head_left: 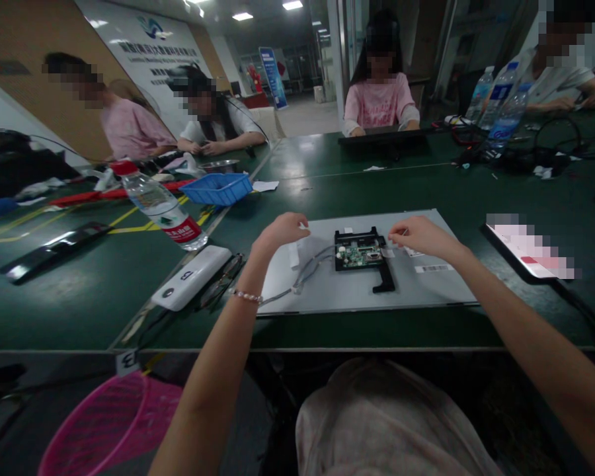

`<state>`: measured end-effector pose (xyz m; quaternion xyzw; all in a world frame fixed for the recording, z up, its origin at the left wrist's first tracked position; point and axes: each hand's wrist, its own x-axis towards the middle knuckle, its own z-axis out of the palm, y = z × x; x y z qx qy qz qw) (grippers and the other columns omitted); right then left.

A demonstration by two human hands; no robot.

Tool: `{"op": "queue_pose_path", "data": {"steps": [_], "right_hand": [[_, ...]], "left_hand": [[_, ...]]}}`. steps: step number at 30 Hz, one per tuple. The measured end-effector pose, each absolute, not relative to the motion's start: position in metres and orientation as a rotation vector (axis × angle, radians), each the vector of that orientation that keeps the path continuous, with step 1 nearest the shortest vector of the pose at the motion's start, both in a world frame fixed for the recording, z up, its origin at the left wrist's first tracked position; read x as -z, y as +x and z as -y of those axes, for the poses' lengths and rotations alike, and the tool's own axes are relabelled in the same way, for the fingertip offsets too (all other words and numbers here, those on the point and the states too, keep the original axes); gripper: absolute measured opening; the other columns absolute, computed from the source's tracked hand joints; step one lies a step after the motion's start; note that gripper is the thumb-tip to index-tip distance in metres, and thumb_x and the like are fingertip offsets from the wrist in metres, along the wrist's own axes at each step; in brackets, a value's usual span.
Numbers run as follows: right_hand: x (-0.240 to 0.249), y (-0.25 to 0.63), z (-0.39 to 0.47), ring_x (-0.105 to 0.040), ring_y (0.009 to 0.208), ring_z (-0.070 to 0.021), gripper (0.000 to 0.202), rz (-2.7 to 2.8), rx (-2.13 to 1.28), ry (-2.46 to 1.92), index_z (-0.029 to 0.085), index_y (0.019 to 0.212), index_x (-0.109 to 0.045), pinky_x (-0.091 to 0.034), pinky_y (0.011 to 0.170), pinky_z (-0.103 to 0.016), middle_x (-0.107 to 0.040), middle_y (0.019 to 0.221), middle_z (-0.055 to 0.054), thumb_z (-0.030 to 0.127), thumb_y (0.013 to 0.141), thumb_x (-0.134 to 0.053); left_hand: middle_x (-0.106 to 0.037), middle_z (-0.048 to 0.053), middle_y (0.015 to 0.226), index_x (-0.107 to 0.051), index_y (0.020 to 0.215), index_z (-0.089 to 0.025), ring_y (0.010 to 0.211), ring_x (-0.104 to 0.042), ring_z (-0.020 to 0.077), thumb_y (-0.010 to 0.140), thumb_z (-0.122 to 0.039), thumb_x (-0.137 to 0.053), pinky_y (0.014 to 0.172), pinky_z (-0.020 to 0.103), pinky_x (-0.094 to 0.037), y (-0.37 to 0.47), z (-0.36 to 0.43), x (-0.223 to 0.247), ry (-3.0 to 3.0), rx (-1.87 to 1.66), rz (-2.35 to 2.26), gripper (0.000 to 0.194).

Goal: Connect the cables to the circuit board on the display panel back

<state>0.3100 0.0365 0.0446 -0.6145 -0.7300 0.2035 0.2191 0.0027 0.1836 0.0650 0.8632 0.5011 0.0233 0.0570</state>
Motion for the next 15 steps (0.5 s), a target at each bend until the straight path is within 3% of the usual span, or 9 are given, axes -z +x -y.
{"op": "queue_pose_path", "data": {"steps": [3, 6, 10, 15], "right_hand": [[-0.043, 0.309, -0.038, -0.066, 0.080, -0.0219, 0.027, 2.041, -0.555, -1.703, 0.016, 0.093, -0.073, -0.047, 0.070, -0.031, -0.073, 0.090, -0.009, 0.031, 0.086, -0.051], [-0.041, 0.307, -0.039, -0.065, 0.080, -0.0217, 0.026, 2.061, -0.537, -1.705, 0.016, 0.092, -0.073, -0.046, 0.070, -0.031, -0.073, 0.089, -0.009, 0.030, 0.086, -0.051], [-0.040, 0.305, -0.039, -0.065, 0.080, -0.0213, 0.027, 2.074, -0.525, -1.679, 0.017, 0.089, -0.074, -0.045, 0.069, -0.030, -0.073, 0.088, -0.008, 0.029, 0.085, -0.050], [-0.042, 0.303, -0.039, -0.063, 0.075, -0.0206, 0.028, 2.071, -0.429, -1.692, 0.018, 0.089, -0.073, -0.043, 0.067, -0.030, -0.072, 0.085, -0.007, 0.031, 0.087, -0.048]], "left_hand": [[-0.070, 0.004, 0.099, -0.069, 0.103, -0.022, 0.092, -0.063, 0.0198, 0.069, -0.036, -0.061, 0.079, 0.022, -0.046, -0.019, -0.181, -0.062, 2.599, 0.067, -1.564, 0.038], [-0.070, 0.004, 0.097, -0.069, 0.105, -0.021, 0.085, -0.064, 0.0177, 0.067, -0.028, -0.059, 0.072, 0.020, -0.046, -0.032, -0.178, -0.058, 2.562, 0.061, -1.537, 0.039], [-0.071, 0.004, 0.085, -0.073, 0.089, -0.018, 0.078, -0.064, 0.0170, 0.066, -0.021, -0.055, 0.069, 0.020, -0.045, -0.038, -0.175, -0.056, 2.559, -0.094, -1.462, 0.029], [-0.070, 0.003, 0.075, -0.071, 0.084, -0.017, 0.070, -0.063, 0.0149, 0.074, -0.031, -0.055, 0.066, 0.022, -0.047, -0.040, -0.161, -0.075, 2.330, -0.417, -1.416, 0.023]]}}
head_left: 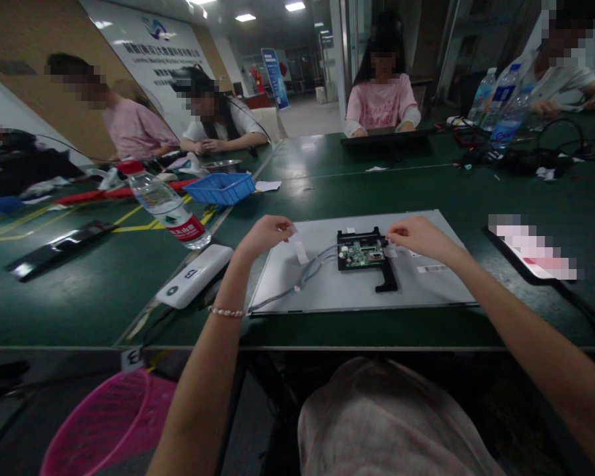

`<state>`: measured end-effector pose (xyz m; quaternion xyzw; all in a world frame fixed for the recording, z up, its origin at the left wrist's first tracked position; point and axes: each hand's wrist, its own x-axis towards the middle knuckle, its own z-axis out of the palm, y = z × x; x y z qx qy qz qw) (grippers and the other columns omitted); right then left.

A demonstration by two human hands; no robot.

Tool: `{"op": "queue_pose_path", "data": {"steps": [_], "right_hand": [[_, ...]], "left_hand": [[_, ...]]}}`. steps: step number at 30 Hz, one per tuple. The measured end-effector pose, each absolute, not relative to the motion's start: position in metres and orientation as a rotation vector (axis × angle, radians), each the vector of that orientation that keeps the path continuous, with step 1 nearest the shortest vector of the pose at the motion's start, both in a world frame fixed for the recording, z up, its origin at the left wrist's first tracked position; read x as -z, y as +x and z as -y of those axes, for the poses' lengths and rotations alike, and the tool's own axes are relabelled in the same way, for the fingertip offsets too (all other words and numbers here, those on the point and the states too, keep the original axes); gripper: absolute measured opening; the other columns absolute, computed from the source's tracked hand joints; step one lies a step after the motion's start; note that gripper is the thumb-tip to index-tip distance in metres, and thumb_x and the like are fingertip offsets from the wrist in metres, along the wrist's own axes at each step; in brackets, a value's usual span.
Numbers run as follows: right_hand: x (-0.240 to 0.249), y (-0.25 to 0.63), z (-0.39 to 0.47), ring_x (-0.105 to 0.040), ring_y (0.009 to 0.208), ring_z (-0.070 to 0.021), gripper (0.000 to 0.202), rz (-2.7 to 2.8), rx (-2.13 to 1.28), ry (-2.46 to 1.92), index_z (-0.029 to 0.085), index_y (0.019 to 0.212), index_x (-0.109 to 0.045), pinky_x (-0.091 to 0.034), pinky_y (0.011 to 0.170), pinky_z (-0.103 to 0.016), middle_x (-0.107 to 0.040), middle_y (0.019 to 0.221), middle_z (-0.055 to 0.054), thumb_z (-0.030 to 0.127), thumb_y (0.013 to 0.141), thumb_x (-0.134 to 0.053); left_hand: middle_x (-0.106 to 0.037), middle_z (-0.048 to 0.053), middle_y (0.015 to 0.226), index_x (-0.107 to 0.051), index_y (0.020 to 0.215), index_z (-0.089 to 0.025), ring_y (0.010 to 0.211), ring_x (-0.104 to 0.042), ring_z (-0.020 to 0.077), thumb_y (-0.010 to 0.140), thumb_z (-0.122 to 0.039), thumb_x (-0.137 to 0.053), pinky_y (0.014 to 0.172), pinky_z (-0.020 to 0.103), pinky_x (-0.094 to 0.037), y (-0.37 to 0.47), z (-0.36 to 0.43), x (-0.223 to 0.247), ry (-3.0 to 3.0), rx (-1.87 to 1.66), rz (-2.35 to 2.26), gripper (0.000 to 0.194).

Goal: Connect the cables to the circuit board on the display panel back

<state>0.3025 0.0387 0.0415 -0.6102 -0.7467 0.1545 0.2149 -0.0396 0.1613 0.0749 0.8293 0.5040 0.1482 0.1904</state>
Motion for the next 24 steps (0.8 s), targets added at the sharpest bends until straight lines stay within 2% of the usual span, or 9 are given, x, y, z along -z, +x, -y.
{"op": "queue_pose_path", "data": {"steps": [5, 10, 13, 16, 19, 24], "right_hand": [[-0.046, 0.289, -0.034, -0.063, 0.084, -0.0220, 0.028, 2.027, -0.215, -1.635, 0.020, 0.096, -0.071, -0.043, 0.076, -0.032, -0.071, 0.094, -0.006, 0.031, 0.091, -0.045], [-0.044, 0.276, -0.032, -0.061, 0.093, -0.0233, 0.029, 2.038, -0.156, -1.586, 0.021, 0.104, -0.068, -0.044, 0.081, -0.034, -0.070, 0.103, -0.007, 0.031, 0.093, -0.043], [-0.041, 0.274, -0.033, -0.061, 0.096, -0.0236, 0.030, 2.055, -0.148, -1.559, 0.020, 0.107, -0.067, -0.045, 0.084, -0.035, -0.069, 0.106, -0.008, 0.029, 0.094, -0.042], [-0.040, 0.273, -0.032, -0.060, 0.100, -0.0229, 0.030, 2.073, -0.136, -1.491, 0.020, 0.110, -0.066, -0.045, 0.089, -0.036, -0.068, 0.109, -0.008, 0.027, 0.095, -0.041], [-0.042, 0.267, -0.030, -0.058, 0.107, -0.0229, 0.031, 2.160, -0.083, -1.358, 0.020, 0.116, -0.062, -0.045, 0.093, -0.038, -0.065, 0.116, -0.009, 0.025, 0.095, -0.041], [-0.043, 0.232, -0.025, -0.051, 0.120, -0.0245, 0.038, 2.508, 0.046, -0.989, 0.013, 0.129, -0.053, -0.038, 0.103, -0.040, -0.056, 0.131, -0.014, 0.023, 0.093, -0.044]], "left_hand": [[-0.070, 0.004, 0.080, -0.070, 0.088, -0.017, 0.072, -0.062, 0.0143, 0.077, -0.039, -0.057, 0.065, 0.022, -0.048, -0.031, -0.137, -0.080, 2.176, -0.611, -1.307, 0.028], [-0.069, 0.004, 0.080, -0.068, 0.084, -0.015, 0.072, -0.062, 0.0152, 0.077, -0.034, -0.055, 0.068, 0.025, -0.048, -0.023, -0.128, -0.052, 2.280, -0.502, -1.274, 0.024], [-0.069, 0.005, 0.088, -0.067, 0.094, -0.016, 0.077, -0.063, 0.0167, 0.079, -0.034, -0.055, 0.071, 0.026, -0.049, -0.023, -0.123, -0.044, 2.349, -0.432, -1.375, 0.027], [-0.068, 0.007, 0.101, -0.061, 0.109, -0.016, 0.086, -0.064, 0.0189, 0.082, -0.035, -0.053, 0.079, 0.029, -0.050, -0.024, -0.110, -0.048, 2.444, -0.509, -1.507, 0.034], [-0.064, 0.009, 0.115, -0.059, 0.114, -0.016, 0.100, -0.062, 0.0201, 0.087, -0.029, -0.046, 0.093, 0.032, -0.046, -0.021, -0.091, -0.052, 2.571, -0.575, -1.522, 0.033], [-0.056, 0.009, 0.133, -0.050, 0.130, -0.016, 0.123, -0.051, 0.0195, 0.091, -0.022, -0.036, 0.107, 0.031, -0.035, -0.012, -0.065, -0.043, 2.655, -0.393, -1.435, 0.042]]}}
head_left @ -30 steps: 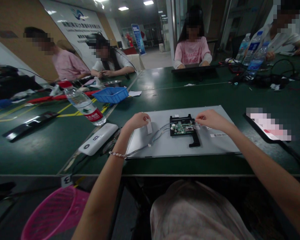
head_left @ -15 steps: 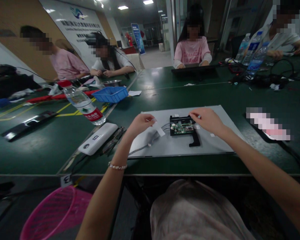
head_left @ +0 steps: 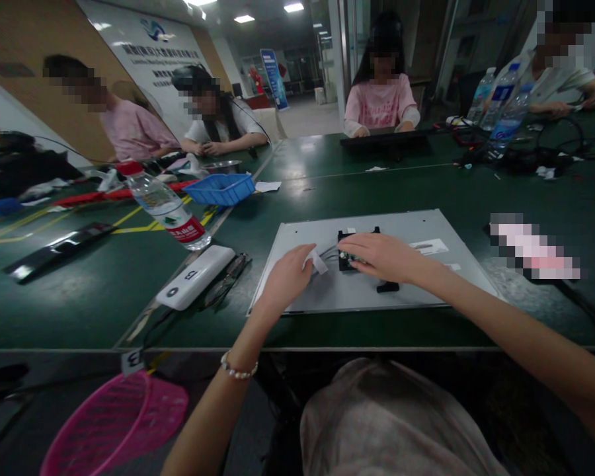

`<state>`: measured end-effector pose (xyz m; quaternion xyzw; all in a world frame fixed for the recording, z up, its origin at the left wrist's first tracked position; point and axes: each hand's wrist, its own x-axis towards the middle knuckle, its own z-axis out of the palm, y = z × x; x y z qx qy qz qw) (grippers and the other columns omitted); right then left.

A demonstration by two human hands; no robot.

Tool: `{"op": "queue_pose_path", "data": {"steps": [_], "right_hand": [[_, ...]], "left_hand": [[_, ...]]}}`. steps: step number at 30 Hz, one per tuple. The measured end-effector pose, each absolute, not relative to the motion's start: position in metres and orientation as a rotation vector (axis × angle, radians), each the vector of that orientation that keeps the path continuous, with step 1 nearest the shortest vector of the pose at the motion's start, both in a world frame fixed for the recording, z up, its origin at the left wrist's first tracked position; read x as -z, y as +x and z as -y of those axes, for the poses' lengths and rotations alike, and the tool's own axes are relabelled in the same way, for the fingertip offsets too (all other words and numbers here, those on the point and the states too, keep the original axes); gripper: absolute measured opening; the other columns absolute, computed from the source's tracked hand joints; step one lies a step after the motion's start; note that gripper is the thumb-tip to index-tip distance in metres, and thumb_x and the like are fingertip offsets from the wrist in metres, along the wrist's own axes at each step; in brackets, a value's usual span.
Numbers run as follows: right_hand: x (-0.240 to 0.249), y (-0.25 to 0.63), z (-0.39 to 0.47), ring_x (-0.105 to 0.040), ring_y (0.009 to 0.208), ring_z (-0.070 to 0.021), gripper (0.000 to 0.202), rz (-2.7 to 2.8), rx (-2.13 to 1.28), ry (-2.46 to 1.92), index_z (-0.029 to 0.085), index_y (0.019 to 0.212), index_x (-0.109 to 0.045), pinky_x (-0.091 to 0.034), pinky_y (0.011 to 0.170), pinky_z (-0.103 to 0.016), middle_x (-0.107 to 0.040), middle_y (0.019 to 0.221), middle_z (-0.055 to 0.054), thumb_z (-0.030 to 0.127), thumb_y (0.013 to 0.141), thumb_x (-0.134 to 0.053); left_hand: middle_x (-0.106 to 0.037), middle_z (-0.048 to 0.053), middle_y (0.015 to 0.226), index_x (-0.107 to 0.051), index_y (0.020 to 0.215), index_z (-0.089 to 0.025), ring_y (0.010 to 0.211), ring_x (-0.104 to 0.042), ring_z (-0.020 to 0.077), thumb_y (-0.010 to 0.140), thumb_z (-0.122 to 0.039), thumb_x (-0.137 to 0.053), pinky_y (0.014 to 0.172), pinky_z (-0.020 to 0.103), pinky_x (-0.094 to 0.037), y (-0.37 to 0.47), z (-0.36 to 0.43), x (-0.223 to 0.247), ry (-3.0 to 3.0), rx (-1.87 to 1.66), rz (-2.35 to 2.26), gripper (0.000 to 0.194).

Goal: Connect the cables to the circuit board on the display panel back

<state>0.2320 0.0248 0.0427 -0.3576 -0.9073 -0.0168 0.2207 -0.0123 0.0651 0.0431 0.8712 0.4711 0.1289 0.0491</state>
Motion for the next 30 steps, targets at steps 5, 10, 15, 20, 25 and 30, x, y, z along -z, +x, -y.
{"op": "queue_pose_path", "data": {"steps": [5, 10, 15, 20, 25, 30], "right_hand": [[-0.036, 0.190, -0.020, -0.047, 0.124, -0.0277, 0.040, 2.750, 0.113, -0.735, 0.006, 0.122, -0.055, -0.037, 0.104, -0.042, -0.057, 0.129, -0.019, 0.026, 0.088, -0.052], [-0.030, 0.178, -0.014, -0.055, 0.112, -0.0284, 0.046, 2.779, 0.077, -0.779, 0.006, 0.115, -0.059, -0.041, 0.097, -0.043, -0.062, 0.117, -0.019, 0.043, 0.092, -0.045], [-0.030, 0.177, -0.007, -0.057, 0.105, -0.0293, 0.060, 2.783, 0.076, -0.810, 0.003, 0.116, -0.058, -0.041, 0.096, -0.042, -0.063, 0.114, -0.020, 0.054, 0.090, -0.042], [-0.031, 0.175, -0.003, -0.057, 0.103, -0.0293, 0.060, 2.788, 0.066, -0.813, 0.004, 0.117, -0.058, -0.041, 0.095, -0.043, -0.062, 0.114, -0.021, 0.055, 0.089, -0.043], [-0.032, 0.178, 0.001, -0.058, 0.103, -0.0292, 0.051, 2.785, 0.000, -0.797, 0.008, 0.118, -0.058, -0.045, 0.090, -0.043, -0.062, 0.113, -0.021, 0.049, 0.090, -0.047], [-0.054, 0.196, 0.000, -0.060, 0.099, -0.0245, 0.039, 2.734, -0.141, -0.845, 0.016, 0.125, -0.055, -0.047, 0.086, -0.038, -0.066, 0.108, -0.013, 0.037, 0.093, -0.046]], "left_hand": [[-0.055, 0.013, 0.133, -0.041, 0.136, -0.011, 0.120, -0.055, 0.0203, 0.092, -0.017, -0.036, 0.103, 0.031, -0.040, -0.010, -0.055, -0.030, 2.642, -0.256, -1.518, 0.045], [-0.067, 0.012, 0.112, -0.047, 0.126, -0.012, 0.104, -0.063, 0.0210, 0.093, -0.017, -0.038, 0.091, 0.030, -0.046, -0.004, -0.048, -0.025, 2.703, -0.211, -1.609, 0.035], [-0.069, 0.014, 0.098, -0.052, 0.114, -0.008, 0.092, -0.066, 0.0228, 0.092, -0.014, -0.037, 0.084, 0.032, -0.048, 0.005, -0.047, -0.025, 2.804, -0.076, -1.648, 0.027], [-0.069, 0.014, 0.098, -0.048, 0.120, -0.008, 0.093, -0.066, 0.0226, 0.093, -0.020, -0.040, 0.080, 0.030, -0.048, 0.005, -0.053, -0.028, 2.740, -0.082, -1.657, 0.030], [-0.068, 0.015, 0.103, -0.051, 0.118, -0.010, 0.096, -0.065, 0.0247, 0.093, -0.028, -0.044, 0.081, 0.032, -0.047, 0.004, -0.056, -0.034, 2.727, -0.113, -1.618, 0.031], [-0.066, 0.014, 0.107, -0.051, 0.115, -0.013, 0.099, -0.064, 0.0242, 0.091, -0.035, -0.049, 0.082, 0.031, -0.046, 0.003, -0.053, -0.038, 2.753, -0.126, -1.543, 0.032]]}}
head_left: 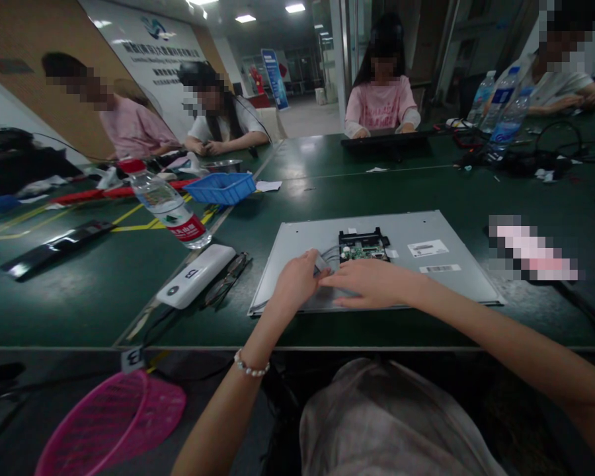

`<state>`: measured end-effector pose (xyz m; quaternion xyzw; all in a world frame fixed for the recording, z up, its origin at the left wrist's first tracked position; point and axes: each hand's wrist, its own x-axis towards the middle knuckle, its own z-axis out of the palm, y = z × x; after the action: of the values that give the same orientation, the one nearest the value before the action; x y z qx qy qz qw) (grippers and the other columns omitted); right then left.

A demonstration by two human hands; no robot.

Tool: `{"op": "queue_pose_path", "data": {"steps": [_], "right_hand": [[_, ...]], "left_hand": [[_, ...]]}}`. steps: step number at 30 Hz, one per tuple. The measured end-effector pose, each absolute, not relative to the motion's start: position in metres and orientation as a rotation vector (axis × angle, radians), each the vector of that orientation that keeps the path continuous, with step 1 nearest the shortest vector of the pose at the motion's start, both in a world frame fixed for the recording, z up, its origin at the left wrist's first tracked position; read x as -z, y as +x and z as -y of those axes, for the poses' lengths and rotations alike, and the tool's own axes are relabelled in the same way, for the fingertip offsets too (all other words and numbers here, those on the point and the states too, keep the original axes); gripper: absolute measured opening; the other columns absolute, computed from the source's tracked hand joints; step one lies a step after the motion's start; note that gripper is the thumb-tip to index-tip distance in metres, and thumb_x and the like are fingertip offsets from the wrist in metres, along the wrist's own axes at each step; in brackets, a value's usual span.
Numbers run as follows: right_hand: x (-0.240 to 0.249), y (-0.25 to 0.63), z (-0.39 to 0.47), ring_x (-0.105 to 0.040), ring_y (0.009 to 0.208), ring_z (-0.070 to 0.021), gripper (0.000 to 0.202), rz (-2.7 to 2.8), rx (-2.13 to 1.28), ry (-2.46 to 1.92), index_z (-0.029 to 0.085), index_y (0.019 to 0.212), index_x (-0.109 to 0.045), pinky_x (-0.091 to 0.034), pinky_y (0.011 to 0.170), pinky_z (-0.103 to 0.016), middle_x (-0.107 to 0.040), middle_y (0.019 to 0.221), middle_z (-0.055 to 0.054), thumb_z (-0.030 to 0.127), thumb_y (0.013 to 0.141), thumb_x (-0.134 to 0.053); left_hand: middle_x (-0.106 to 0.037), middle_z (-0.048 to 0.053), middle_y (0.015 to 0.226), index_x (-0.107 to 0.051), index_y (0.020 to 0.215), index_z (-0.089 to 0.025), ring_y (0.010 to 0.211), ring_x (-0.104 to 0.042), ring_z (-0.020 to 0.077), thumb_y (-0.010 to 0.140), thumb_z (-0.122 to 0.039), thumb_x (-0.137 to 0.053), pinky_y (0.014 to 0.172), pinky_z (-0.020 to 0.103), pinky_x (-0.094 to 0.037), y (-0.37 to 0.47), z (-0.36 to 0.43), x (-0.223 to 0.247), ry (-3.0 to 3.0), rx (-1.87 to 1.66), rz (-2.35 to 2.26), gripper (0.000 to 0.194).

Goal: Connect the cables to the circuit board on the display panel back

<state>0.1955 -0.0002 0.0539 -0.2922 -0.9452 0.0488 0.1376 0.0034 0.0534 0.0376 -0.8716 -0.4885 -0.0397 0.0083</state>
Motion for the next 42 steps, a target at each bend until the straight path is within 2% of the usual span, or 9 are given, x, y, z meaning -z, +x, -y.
{"op": "queue_pose_path", "data": {"steps": [5, 9, 16, 22, 27, 35, 42], "right_hand": [[-0.073, 0.247, -0.011, -0.062, 0.098, -0.0233, 0.031, 2.500, -0.160, -1.167, 0.018, 0.116, -0.063, -0.047, 0.084, -0.035, -0.068, 0.110, -0.009, 0.030, 0.093, -0.046], [-0.056, 0.292, -0.025, -0.065, 0.088, -0.0212, 0.025, 2.223, -0.219, -1.421, 0.019, 0.100, -0.070, -0.048, 0.079, -0.033, -0.072, 0.098, -0.006, 0.023, 0.087, -0.050], [-0.026, 0.313, -0.031, -0.066, 0.084, -0.0185, 0.020, 1.995, -0.500, -1.519, 0.018, 0.094, -0.070, -0.050, 0.074, -0.030, -0.072, 0.094, -0.006, 0.018, 0.079, -0.055], [-0.020, 0.309, -0.032, -0.066, 0.082, -0.0188, 0.018, 1.980, -0.646, -1.546, 0.019, 0.091, -0.069, -0.050, 0.074, -0.031, -0.071, 0.090, -0.005, 0.025, 0.075, -0.064], [-0.011, 0.306, -0.034, -0.065, 0.082, -0.0190, 0.019, 1.976, -0.695, -1.542, 0.020, 0.092, -0.068, -0.051, 0.074, -0.031, -0.071, 0.090, -0.004, 0.022, 0.073, -0.064], [-0.016, 0.316, -0.036, -0.065, 0.076, -0.0186, 0.019, 1.889, -0.671, -1.651, 0.018, 0.093, -0.068, -0.050, 0.070, -0.030, -0.071, 0.079, -0.004, 0.021, 0.075, -0.062], [-0.019, 0.334, -0.037, -0.065, 0.075, -0.0196, 0.019, 1.840, -0.530, -1.825, 0.017, 0.093, -0.068, -0.049, 0.069, -0.032, -0.070, 0.085, -0.006, 0.026, 0.079, -0.058]], "left_hand": [[-0.066, 0.012, 0.105, -0.053, 0.110, -0.016, 0.094, -0.064, 0.0255, 0.089, -0.046, -0.049, 0.078, 0.032, -0.046, 0.002, -0.051, -0.042, -2.736, 0.127, 1.489, 0.036], [-0.066, 0.009, 0.101, -0.055, 0.104, -0.019, 0.091, -0.063, 0.0258, 0.088, -0.048, -0.049, 0.079, 0.034, -0.045, 0.000, -0.052, -0.046, -2.741, 0.126, 1.468, 0.034], [-0.058, 0.008, 0.126, -0.054, 0.114, -0.021, 0.116, -0.053, 0.0268, 0.085, -0.038, -0.055, 0.100, 0.042, -0.038, 0.000, -0.048, -0.050, -2.774, 0.273, 1.416, 0.034], [-0.064, 0.007, 0.115, -0.062, 0.105, -0.022, 0.109, -0.057, 0.0248, 0.085, -0.023, -0.050, 0.104, 0.048, -0.032, 0.009, -0.039, -0.056, -2.779, 0.220, 1.361, 0.023], [-0.069, 0.006, 0.095, -0.066, 0.086, -0.020, 0.098, -0.061, 0.0230, 0.088, -0.019, -0.044, 0.105, 0.050, -0.030, 0.011, -0.041, -0.058, -2.673, 0.231, 1.332, 0.022], [-0.068, 0.004, 0.104, -0.066, 0.092, -0.024, 0.116, -0.054, 0.0216, 0.090, -0.017, -0.043, 0.115, 0.051, -0.014, -0.015, -0.044, -0.079, -2.543, 0.506, 1.211, 0.024], [-0.070, 0.003, 0.100, -0.066, 0.090, -0.025, 0.120, -0.052, 0.0229, 0.090, -0.015, -0.044, 0.115, 0.054, -0.011, -0.033, -0.057, -0.058, -2.639, 0.299, 1.184, 0.025]]}}
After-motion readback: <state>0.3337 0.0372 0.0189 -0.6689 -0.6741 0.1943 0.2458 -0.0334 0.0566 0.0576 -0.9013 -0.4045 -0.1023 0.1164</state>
